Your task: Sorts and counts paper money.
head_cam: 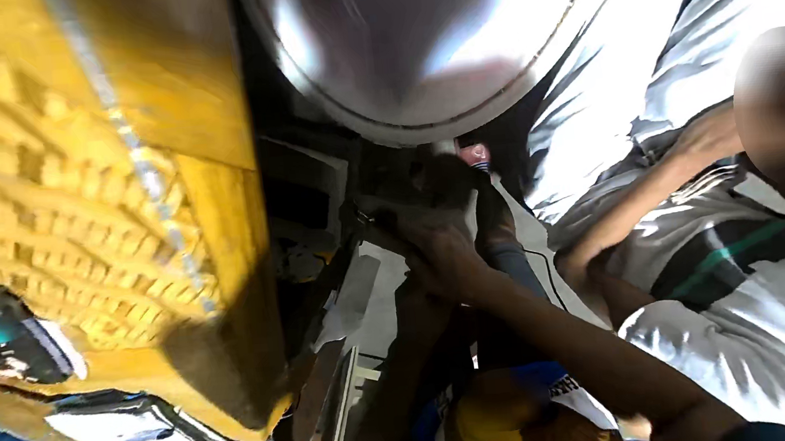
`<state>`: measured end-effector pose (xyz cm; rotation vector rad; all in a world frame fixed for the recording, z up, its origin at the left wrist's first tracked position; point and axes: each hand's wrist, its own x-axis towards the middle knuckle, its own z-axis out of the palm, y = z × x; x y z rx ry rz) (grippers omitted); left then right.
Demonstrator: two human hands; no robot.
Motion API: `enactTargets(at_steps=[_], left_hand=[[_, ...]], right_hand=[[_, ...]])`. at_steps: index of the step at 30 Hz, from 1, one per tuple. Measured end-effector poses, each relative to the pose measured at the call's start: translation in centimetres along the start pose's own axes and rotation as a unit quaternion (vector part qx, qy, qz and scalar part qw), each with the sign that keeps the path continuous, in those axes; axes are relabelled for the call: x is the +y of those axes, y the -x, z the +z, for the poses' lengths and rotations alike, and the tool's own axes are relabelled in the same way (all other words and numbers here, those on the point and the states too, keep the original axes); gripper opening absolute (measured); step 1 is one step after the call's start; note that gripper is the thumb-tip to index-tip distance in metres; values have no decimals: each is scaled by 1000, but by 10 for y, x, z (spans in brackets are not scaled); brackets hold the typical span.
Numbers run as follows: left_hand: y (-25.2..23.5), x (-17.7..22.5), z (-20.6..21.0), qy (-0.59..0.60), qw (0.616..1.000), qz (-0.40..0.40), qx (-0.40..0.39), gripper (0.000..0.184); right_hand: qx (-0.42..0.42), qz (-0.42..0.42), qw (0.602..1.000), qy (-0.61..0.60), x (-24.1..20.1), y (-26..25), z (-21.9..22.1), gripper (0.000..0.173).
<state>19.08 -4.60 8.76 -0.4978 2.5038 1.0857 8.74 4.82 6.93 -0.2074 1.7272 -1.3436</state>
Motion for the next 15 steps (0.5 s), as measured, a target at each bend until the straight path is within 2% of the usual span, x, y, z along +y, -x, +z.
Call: enactTargets(at_steps=[3,4,6,7,9,10,12,13,14,15], left_hand=[[-11,-13,-24,109,994,22,3,21],[-9,-17,-31,161,987,-7,15,22],[-1,-19,-45,291,947,-132,43,26],[4,-21,-51,373,902,-213,50,32],[14,-30,-66,558,757,-339,40,46],[23,-39,-72,639,681,-357,27,49],[46,-57,-81,759,567,-319,3,51],[55,-63,-84,794,531,-295,-2,49],[62,-68,-88,816,510,-273,-3,45],[65,-74,-91,832,496,-250,-3,40]], right_hand=[[71,-50,994,-73,-9,-21,7,19],[75,-50,990,-104,-15,-32,5,21],[71,-44,984,-154,-32,-59,3,24],[65,-32,982,-174,-44,-73,5,23],[54,5,976,-213,-71,-98,18,20],[41,24,976,-215,-80,-104,27,17],[-10,26,990,-138,-64,-108,38,26],[-49,45,998,-24,-55,-107,36,29],[-91,102,987,82,-56,-108,31,32],[-134,180,960,170,-59,-113,27,34]])
